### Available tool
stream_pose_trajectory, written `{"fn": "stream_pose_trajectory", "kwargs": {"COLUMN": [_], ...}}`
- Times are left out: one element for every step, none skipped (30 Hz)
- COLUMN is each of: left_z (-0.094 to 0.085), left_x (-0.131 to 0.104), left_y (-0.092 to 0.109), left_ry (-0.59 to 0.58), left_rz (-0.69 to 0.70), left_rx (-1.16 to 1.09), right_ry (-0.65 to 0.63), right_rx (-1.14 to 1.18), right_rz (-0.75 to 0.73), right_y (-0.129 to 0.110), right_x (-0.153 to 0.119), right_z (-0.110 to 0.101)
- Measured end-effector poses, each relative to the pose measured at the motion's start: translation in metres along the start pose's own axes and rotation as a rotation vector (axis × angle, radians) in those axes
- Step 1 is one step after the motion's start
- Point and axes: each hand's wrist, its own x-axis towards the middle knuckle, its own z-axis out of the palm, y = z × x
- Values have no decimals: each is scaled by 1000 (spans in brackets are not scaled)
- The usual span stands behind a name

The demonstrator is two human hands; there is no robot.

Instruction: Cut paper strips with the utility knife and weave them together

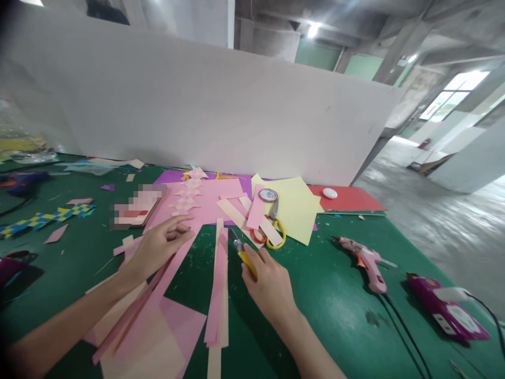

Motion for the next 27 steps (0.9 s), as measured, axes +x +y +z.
{"fn": "stream_pose_trajectory", "kwargs": {"left_z": [-1, -1, -2, -2, -1, -1, 0, 1, 2, 4, 5, 7, 9, 11, 13, 15, 17, 19, 21, 23, 25, 27, 29, 32, 35, 38, 40], "left_x": [0, 1, 1, 1, 1, 0, 0, -1, -2, -3, -3, -4, -5, -5, -5, -5, -4, -4, -3, -1, 1, 3, 6, 10, 14, 19, 24], "left_y": [1, 2, 3, 4, 4, 4, 4, 5, 5, 4, 4, 3, 2, 1, 0, -1, 0, 0, 2, 4, 7, 9, 11, 11, 11, 9, 7], "left_ry": [-4, -13, -27, -41, -54, -64, -73, -81, -92, -106, -120, -134, -140, -135, -124, -104, -100, -100, -110, -130, -146, -156, -180, -189, -170, -140, -127], "left_rz": [-25, -52, -74, -89, -97, -101, -106, -115, -131, -151, -169, -187, -205, -219, -229, -233, -230, -221, -209, -193, -177, -160, -139, -97, -39, 24, 45], "left_rx": [-72, -134, -189, -240, -288, -331, -366, -396, -426, -457, -490, -521, -545, -561, -566, -564, -561, -551, -533, -511, -478, -450, -424, -379, -310, -229, -201], "right_ry": [3, 4, 5, 6, 6, 8, 11, 15, 21, 28, 34, 37, 36, 33, 27, 22, 17, 13, 9, 8, 9, 13, 18, 23, 28, 30, 32], "right_rx": [1, 1, 1, -1, -2, -2, -1, 1, 3, 4, 4, 5, 6, 10, 16, 23, 30, 35, 38, 40, 41, 41, 41, 40, 39, 36, 33], "right_rz": [-1, -2, -2, 1, 4, 8, 11, 13, 13, 13, 13, 15, 19, 25, 31, 36, 39, 41, 40, 40, 37, 33, 31, 30, 31, 34, 37], "right_y": [0, 0, 0, 0, -1, -1, -1, -1, -1, -1, -1, -1, -1, -1, -1, -1, 0, 0, 0, -1, -1, -1, -1, -1, -1, -1, 0], "right_x": [0, 0, 0, 0, 0, 0, 0, 1, 1, 1, 1, 1, 1, 1, 1, 1, 1, 1, 1, 1, 0, 0, 0, 0, 0, 0, 0], "right_z": [0, 0, 1, 0, 0, 0, 0, 0, 0, 0, -1, -1, -1, -1, -1, -1, -1, -1, 0, 0, 0, 0, 1, 1, 1, 1, 1]}}
